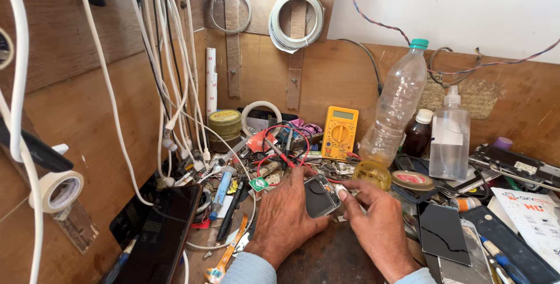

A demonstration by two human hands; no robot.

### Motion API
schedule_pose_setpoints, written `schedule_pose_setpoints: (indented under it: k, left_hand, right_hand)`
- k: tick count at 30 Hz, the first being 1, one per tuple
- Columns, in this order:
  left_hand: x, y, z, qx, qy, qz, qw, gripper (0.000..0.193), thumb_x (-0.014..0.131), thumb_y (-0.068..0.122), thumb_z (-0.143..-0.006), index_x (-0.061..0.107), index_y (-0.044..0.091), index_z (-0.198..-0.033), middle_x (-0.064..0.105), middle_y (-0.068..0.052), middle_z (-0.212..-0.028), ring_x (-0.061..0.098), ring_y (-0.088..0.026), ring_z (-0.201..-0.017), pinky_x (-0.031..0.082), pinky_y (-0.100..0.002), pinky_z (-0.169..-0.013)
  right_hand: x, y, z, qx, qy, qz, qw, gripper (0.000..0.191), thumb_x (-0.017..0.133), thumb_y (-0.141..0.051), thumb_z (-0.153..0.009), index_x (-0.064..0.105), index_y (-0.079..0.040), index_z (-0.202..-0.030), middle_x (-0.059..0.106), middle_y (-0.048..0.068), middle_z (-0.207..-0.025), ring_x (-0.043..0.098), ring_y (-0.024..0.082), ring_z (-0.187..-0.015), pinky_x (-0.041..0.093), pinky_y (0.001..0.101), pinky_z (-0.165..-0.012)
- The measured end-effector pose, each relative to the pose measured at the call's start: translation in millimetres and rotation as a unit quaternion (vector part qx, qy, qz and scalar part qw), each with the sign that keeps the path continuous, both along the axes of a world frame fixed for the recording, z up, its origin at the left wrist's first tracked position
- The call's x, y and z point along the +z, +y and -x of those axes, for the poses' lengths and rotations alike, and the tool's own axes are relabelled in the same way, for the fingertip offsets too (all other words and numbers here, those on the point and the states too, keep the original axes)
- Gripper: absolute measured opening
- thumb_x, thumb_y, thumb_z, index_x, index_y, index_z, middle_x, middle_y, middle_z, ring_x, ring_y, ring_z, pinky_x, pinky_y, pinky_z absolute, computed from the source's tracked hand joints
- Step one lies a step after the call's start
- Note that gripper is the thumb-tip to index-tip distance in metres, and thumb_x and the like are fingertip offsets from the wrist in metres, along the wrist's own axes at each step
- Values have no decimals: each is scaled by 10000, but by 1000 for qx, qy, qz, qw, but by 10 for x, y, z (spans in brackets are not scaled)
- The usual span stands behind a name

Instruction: The person disassembles a white smartphone, removes the back cover and battery, and manipulates internal components using a metal spudger. The person then handles a second black smartphone, removing its back cover and battery as well.

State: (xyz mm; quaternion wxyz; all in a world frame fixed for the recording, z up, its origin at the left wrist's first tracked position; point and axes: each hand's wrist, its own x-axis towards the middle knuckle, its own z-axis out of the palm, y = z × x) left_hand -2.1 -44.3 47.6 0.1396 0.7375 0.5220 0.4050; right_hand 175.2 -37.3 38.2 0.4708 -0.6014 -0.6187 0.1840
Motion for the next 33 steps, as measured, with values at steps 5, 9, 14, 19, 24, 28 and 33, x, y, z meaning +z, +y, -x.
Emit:
schedule_pose_setpoints:
  k: [5, 9, 14, 19, 24, 28, 33]
  left_hand:
    - [1, -21, -20, -44, 40, -89, 994, 802, 927, 275, -620, 518, 76, -1280, 647, -166, -1130, 583, -357, -1121, 424, -496, -939]
    - [16, -35, -39, -68, 68, -134, 986, 792, 923, 253, -627, 524, 62, -1284, 643, -123, -1194, 545, -331, -1159, 376, -487, -954]
    - [59, -62, -65, -76, 74, -120, 987, 747, 904, 207, -655, 536, 84, -1294, 645, -109, -1177, 547, -323, -1132, 381, -476, -942]
    - [86, -91, -68, -78, 80, -138, 984, 723, 894, 195, -666, 544, 88, -1290, 647, -115, -1175, 546, -329, -1103, 384, -468, -937]
    - [89, -100, -79, -90, 79, -139, 983, 695, 884, 191, -680, 548, 95, -1280, 652, -108, -1159, 554, -318, -1097, 385, -458, -951]
    - [87, -108, -85, -100, 83, -138, 982, 707, 878, 182, -691, 523, 78, -1293, 640, -136, -1128, 543, -337, -1099, 377, -467, -968]
    - [80, -95, -95, -112, 81, -117, 983, 713, 867, 167, -713, 483, 66, -1305, 637, -157, -1098, 549, -356, -1108, 363, -481, -994]
  right_hand:
    - [64, 33, -127, -1, 105, -7, 994, 200, 730, -186, -915, 746, -15, -1019, 789, 75, -736, 658, 79, -590, 473, 292, -474]
    - [104, 18, -178, -1, 88, -53, 995, 169, 744, -166, -894, 778, -22, -975, 788, 42, -755, 645, 73, -592, 521, 258, -505]
    - [133, -58, -139, -21, -5, -111, 994, 194, 783, -189, -847, 792, -64, -995, 800, 68, -795, 725, 123, -645, 562, 298, -603]
    - [214, -127, -101, -30, -56, -152, 986, 216, 792, -216, -828, 794, -70, -987, 799, 96, -863, 785, 182, -732, 588, 325, -679]
    - [261, -169, -106, -50, -113, -113, 986, 200, 782, -238, -834, 804, -91, -967, 803, 79, -883, 779, 223, -752, 589, 338, -674]
    - [185, -94, -182, -42, -115, -127, 984, 189, 792, -211, -830, 813, -85, -970, 800, 87, -891, 769, 212, -751, 584, 336, -679]
    - [65, 166, -396, 101, 25, -104, 989, 136, 781, -94, -843, 808, -25, -958, 812, 32, -770, 694, 79, -650, 559, 261, -589]
